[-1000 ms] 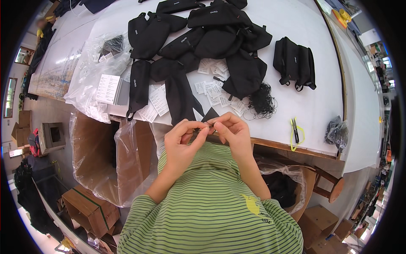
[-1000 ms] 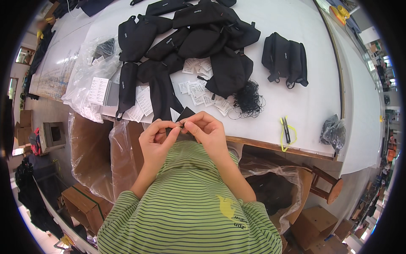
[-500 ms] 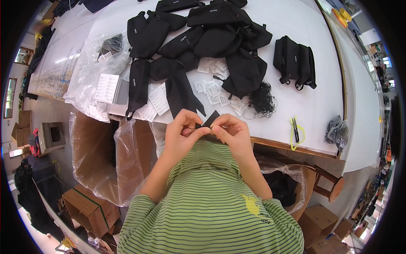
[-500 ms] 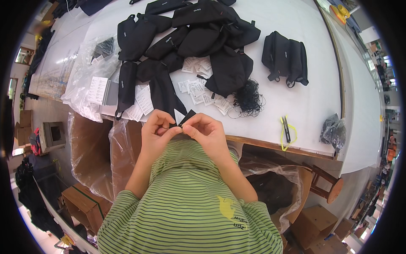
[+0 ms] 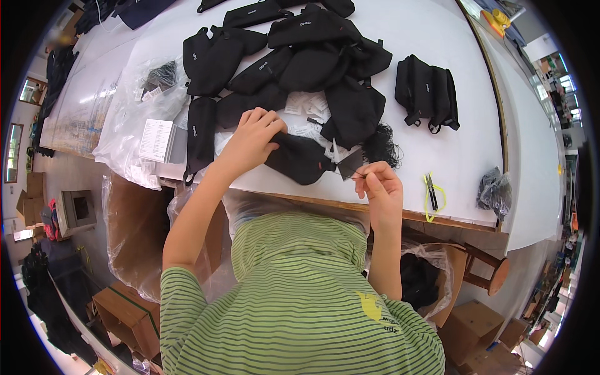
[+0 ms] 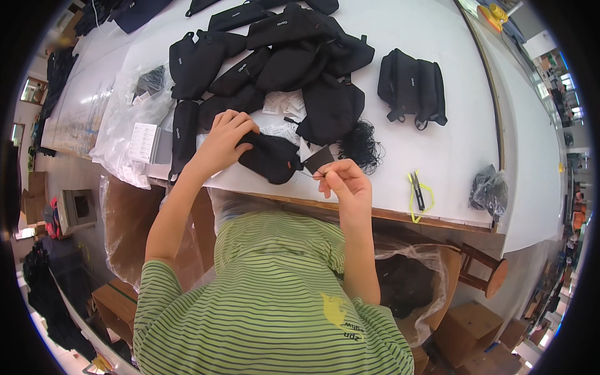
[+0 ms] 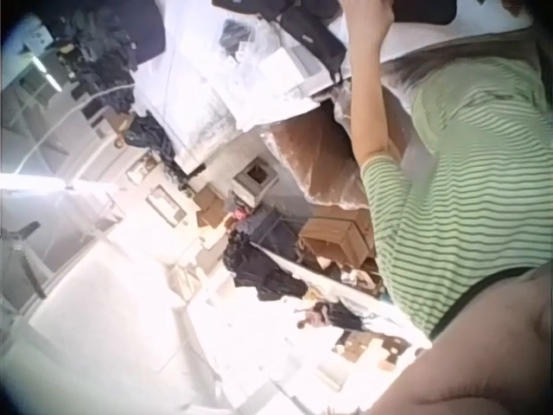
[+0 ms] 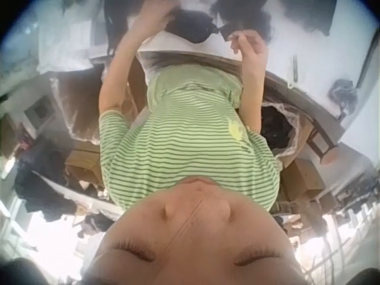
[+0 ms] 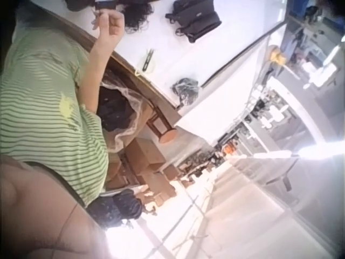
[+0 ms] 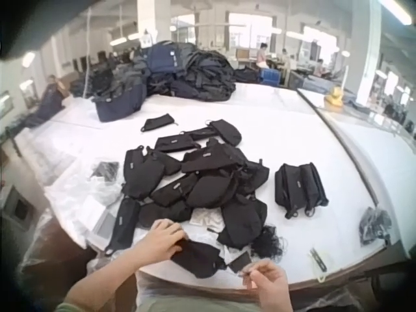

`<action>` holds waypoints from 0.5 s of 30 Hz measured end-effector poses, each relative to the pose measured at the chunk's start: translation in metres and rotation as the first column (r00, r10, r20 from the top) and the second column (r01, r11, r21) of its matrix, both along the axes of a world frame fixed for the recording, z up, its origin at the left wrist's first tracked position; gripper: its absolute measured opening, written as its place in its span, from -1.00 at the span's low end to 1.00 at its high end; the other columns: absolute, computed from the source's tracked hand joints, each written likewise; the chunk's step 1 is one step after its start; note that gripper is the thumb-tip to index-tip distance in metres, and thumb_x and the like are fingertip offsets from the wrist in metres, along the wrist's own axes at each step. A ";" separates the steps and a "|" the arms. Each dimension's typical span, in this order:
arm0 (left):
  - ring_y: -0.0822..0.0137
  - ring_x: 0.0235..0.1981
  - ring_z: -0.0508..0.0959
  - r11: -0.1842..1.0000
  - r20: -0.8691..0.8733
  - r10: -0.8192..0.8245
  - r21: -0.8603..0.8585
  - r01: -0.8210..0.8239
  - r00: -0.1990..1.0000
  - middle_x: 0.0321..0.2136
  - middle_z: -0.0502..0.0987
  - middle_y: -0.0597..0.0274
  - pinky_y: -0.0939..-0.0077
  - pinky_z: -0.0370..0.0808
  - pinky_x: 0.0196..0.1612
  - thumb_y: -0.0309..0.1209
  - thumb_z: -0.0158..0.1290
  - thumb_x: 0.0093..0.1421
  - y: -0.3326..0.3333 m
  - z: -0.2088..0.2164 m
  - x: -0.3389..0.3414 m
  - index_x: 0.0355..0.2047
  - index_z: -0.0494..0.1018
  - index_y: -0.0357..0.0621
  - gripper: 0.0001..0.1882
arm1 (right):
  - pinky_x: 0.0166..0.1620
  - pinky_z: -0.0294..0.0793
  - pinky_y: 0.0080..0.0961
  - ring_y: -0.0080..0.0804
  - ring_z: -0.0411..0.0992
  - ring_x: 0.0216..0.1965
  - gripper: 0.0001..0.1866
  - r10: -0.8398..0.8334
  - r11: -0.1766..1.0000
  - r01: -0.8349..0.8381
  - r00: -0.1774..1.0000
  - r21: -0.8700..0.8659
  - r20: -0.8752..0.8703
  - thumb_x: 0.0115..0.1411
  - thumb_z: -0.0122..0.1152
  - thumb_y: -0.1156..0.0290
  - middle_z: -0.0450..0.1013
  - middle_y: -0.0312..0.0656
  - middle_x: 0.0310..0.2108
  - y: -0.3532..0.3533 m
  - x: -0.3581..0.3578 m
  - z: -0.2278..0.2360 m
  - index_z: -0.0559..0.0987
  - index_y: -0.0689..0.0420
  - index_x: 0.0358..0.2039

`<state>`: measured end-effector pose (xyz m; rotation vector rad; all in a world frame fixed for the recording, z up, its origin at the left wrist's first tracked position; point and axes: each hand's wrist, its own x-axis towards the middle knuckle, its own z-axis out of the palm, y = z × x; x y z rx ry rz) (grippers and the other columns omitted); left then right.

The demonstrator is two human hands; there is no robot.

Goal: The person is seen putting black bags into a larger container after checking tags and quality.

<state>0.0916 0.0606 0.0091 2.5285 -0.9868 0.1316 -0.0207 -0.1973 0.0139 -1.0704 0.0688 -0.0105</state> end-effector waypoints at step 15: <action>0.18 -0.25 0.43 0.996 -0.002 -0.018 -0.091 0.017 1.000 -0.31 0.45 0.19 0.36 0.37 -0.17 -0.62 0.07 -0.12 -0.013 -0.028 -0.065 -0.21 0.43 -0.20 -0.63 | -0.30 0.31 -0.53 -0.42 0.37 -0.40 -0.86 -0.044 0.500 0.247 0.964 -0.830 0.261 0.07 0.25 0.39 0.41 -0.27 -0.45 0.004 0.023 -0.009 0.51 0.13 -0.39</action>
